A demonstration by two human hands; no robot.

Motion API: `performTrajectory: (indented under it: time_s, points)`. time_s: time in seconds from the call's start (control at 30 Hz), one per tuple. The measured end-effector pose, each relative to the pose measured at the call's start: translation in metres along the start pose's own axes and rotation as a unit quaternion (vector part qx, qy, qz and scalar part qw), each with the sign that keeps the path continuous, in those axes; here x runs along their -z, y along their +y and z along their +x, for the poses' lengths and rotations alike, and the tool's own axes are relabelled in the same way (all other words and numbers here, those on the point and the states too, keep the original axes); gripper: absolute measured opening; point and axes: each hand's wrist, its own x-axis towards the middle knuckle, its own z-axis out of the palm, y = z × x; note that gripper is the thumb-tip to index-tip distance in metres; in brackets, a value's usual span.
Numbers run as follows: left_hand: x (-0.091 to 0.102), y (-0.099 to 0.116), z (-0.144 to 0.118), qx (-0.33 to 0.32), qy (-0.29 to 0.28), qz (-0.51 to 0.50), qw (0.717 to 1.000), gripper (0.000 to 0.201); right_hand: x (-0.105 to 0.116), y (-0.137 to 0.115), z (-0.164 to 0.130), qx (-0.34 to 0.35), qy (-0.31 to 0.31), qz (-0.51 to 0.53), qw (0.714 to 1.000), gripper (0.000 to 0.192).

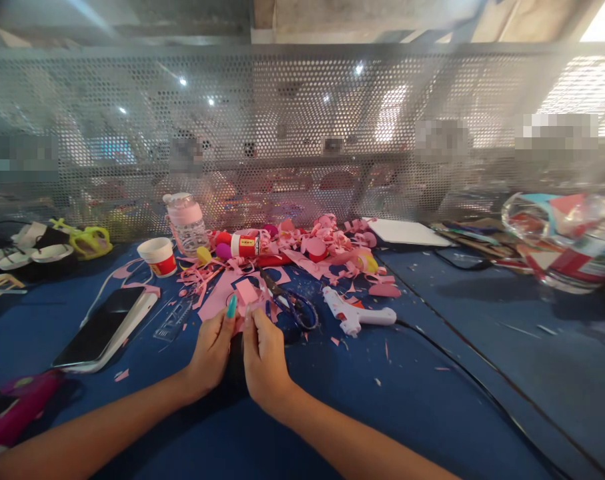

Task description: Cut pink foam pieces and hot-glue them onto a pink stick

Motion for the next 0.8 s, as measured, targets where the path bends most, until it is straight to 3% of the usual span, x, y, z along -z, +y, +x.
performTrajectory:
  time_s: [0.37,0.57,0.8]
  points:
    - [0.005,0.0036,0.0048,-0.01,-0.018,0.032,0.999,0.029,0.0048,0.0014,0.0024,-0.026,-0.051,0.019,0.998,0.027]
    - [0.0044,0.0031,0.0055,0.019,-0.002,0.05,0.999,0.027,0.0054,0.0008,0.0028,-0.026,-0.039,0.007,0.999,0.029]
    - [0.0045,0.0033,0.0056,0.0,-0.009,0.059,0.998,0.026,0.005,0.0014,0.0018,-0.009,-0.036,-0.012,0.999,0.025]
